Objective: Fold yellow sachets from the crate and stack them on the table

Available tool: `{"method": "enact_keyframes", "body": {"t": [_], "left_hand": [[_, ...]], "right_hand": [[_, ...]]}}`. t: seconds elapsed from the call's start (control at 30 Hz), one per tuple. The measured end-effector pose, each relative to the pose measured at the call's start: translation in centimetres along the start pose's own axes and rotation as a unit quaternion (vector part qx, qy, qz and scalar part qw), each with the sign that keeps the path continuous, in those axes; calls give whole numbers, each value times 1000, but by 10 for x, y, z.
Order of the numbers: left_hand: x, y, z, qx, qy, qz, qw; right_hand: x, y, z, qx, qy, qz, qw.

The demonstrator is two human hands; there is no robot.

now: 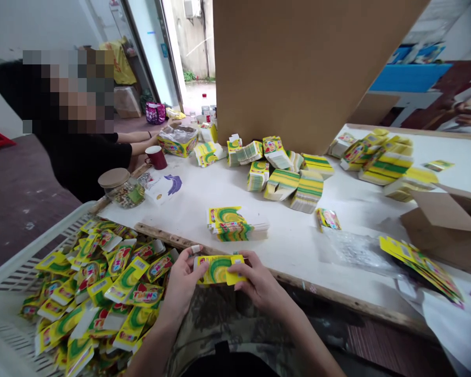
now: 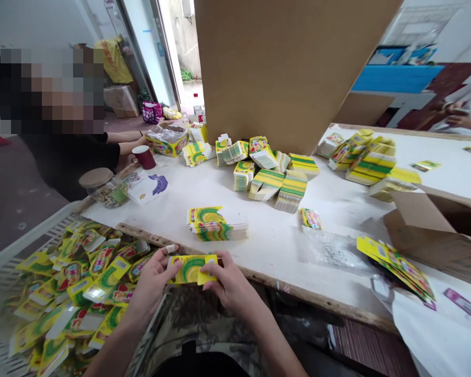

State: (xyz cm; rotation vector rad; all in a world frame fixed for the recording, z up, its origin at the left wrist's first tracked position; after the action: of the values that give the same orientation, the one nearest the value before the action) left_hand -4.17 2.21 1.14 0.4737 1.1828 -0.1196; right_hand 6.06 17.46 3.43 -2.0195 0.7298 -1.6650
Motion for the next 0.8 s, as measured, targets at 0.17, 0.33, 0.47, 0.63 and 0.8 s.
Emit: {"method": "enact_keyframes", "body": {"t": [0.17, 0.33, 0.47, 0.63, 0.8], "left_hand": [[-5, -5, -8, -7, 13, 10, 1000], [-12, -5, -12, -20, 14, 34, 999], [-14, -8, -14, -43, 20, 43, 998], [-13, 5, -10, -44, 22, 51, 997], [-14, -5, -6, -45, 45, -42, 997]], "right_hand": [[-3, 7, -9, -16, 2, -8, 1000], [-4, 11, -17, -34, -7, -32, 999], [-1, 2, -20, 13, -23, -39, 999], [-6, 0, -22, -71, 14, -78, 994], [-11, 21, -27, -124, 68, -171, 975]]}}
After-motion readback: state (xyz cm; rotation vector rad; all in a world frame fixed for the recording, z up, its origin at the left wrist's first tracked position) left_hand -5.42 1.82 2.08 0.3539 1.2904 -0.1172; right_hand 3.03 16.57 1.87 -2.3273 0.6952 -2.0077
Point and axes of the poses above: each hand's wrist, its own z-axis away from the middle knuckle, its own y-axis out of the palm, x = y × z, the point moved 6 cm from there along -z, towards the middle knuckle, and after that the axes turned 3 degrees about z, right-handed, at the moved point
